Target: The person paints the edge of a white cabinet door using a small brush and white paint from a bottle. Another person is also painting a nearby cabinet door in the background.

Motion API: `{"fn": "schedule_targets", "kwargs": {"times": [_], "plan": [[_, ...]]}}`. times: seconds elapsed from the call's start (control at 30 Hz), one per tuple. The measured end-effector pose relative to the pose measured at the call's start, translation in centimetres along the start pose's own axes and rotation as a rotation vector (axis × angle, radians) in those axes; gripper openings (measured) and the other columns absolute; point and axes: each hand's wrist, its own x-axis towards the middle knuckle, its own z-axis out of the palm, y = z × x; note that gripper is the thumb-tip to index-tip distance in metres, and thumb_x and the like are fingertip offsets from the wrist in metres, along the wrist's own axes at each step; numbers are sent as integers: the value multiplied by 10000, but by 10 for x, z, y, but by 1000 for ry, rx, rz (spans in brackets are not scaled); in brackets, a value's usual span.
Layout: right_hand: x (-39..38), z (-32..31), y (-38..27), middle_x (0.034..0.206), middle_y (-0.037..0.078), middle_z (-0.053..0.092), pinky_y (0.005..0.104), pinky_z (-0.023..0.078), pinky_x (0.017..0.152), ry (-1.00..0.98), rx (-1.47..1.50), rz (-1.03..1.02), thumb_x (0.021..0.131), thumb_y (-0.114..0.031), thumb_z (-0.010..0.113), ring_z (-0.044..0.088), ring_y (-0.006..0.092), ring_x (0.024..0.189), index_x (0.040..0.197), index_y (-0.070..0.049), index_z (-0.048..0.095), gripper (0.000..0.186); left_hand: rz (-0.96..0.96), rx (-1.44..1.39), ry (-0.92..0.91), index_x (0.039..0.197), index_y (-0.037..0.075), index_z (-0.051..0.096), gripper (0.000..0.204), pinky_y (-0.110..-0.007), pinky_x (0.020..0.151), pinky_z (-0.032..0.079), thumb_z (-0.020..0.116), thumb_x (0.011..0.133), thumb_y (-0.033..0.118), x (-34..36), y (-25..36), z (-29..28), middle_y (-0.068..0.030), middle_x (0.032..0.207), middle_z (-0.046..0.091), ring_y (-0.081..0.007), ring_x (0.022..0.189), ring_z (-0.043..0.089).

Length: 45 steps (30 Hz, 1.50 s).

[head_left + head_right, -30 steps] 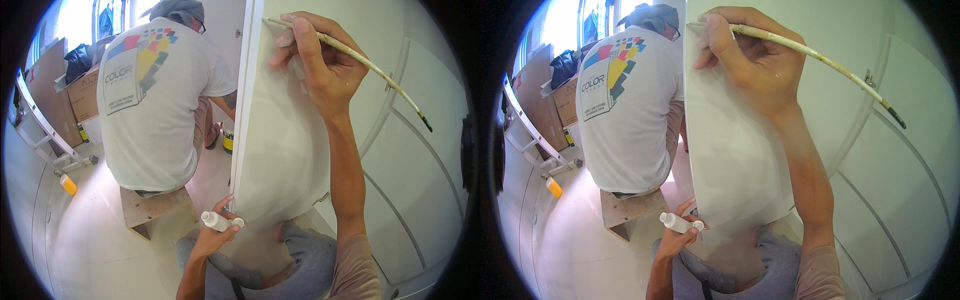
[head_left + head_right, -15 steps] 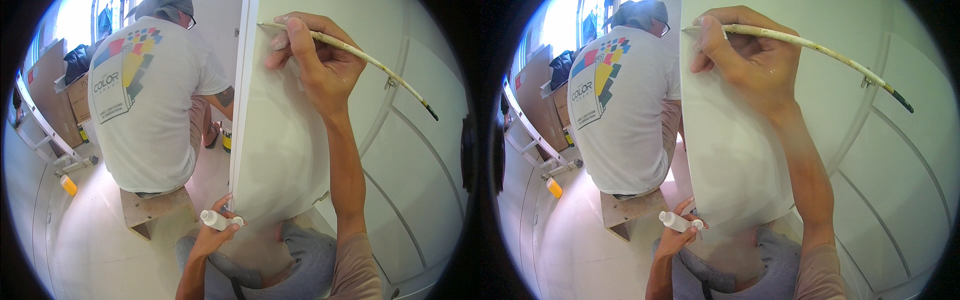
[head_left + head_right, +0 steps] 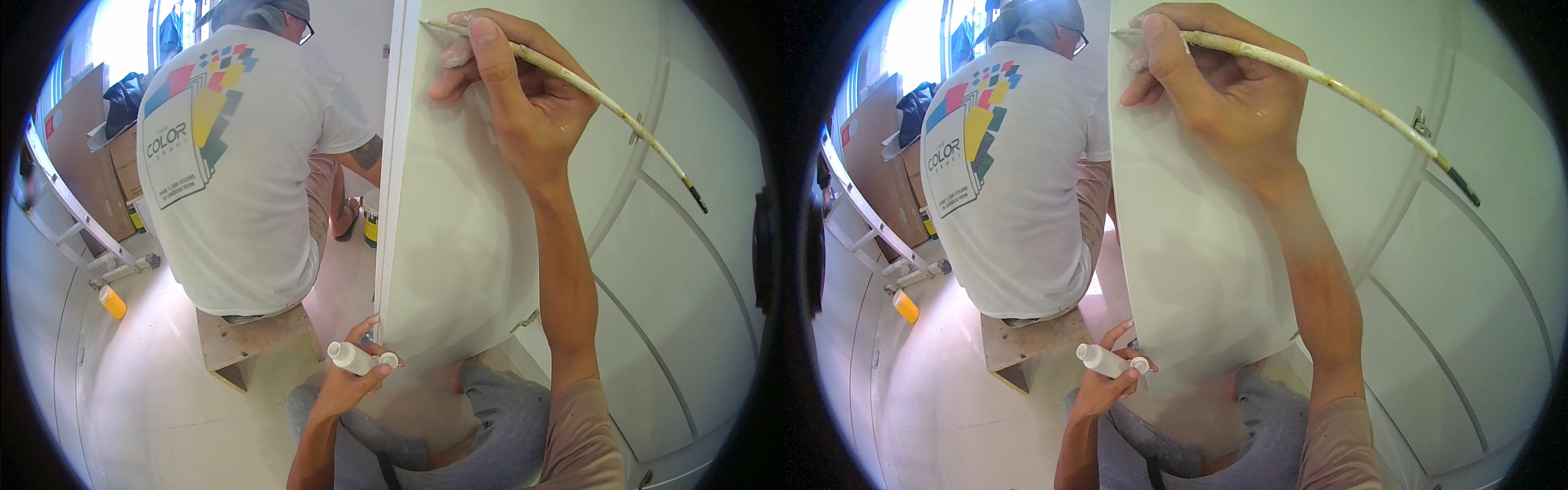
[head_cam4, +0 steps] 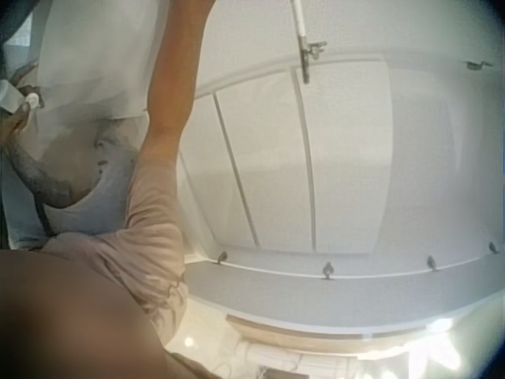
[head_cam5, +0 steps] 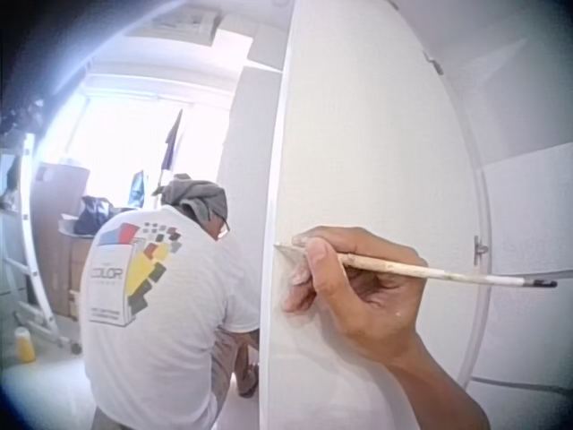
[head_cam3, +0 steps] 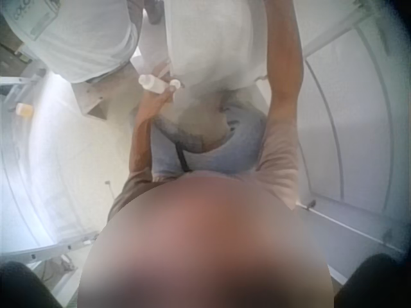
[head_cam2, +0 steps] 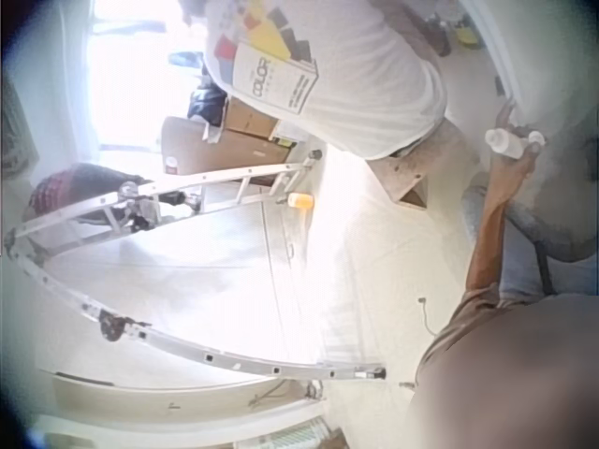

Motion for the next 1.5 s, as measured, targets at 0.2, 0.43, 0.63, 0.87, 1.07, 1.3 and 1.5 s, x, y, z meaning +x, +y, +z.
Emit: {"fn": "schedule_targets", "kwargs": {"times": [0.2,0.43,0.63,0.87,1.07,1.3,1.5], "plan": [[4,5,10,639,121,648,255,523,401,40,114,-33,946,-22,574,625,139,483,898,81,663,144,6,-1,1,1490,77,234,748,-228,470,374,639,867,-2,1,2,-1,-123,918,706,-63,519,452],[4,4,9,672,124,657,260,551,444,1,121,-39,948,-16,565,643,146,518,923,83,667,144,17,-2,-14,1492,75,227,746,-231,468,379,630,870,-15,-2,0,-2,-125,926,703,-68,515,454],[-1,2,-4,728,124,669,269,546,505,-10,-22,10,948,-52,594,663,182,565,988,74,674,154,19,5,-17,1492,76,224,742,-229,471,379,634,878,0,-3,-1,-2,-122,927,703,-66,520,454],[1,1,11,685,120,659,259,545,460,-25,93,-31,948,-27,576,646,155,529,936,77,668,139,21,-7,-21,1492,77,217,740,-225,475,371,638,886,14,2,0,-1,-116,937,704,-61,521,449],[-1,-3,15,672,123,654,253,551,459,-2,129,24,947,-14,571,643,144,526,915,81,664,137,17,7,-17,1491,73,218,743,-227,471,370,641,884,16,4,1,0,-120,933,705,-61,519,447],[1,-2,19,697,136,660,253,552,466,-21,100,-39,951,-12,564,650,155,541,953,93,663,145,11,5,-12,1491,74,221,739,-227,468,367,636,882,11,6,0,0,-125,935,705,-61,516,445],[-4,-7,9,716,117,667,269,536,486,-67,-22,42,943,-49,598,661,182,555,965,67,675,141,5,6,-10,1491,75,223,742,-227,469,366,640,880,13,8,-1,0,-125,933,705,-59,520,447]]}}
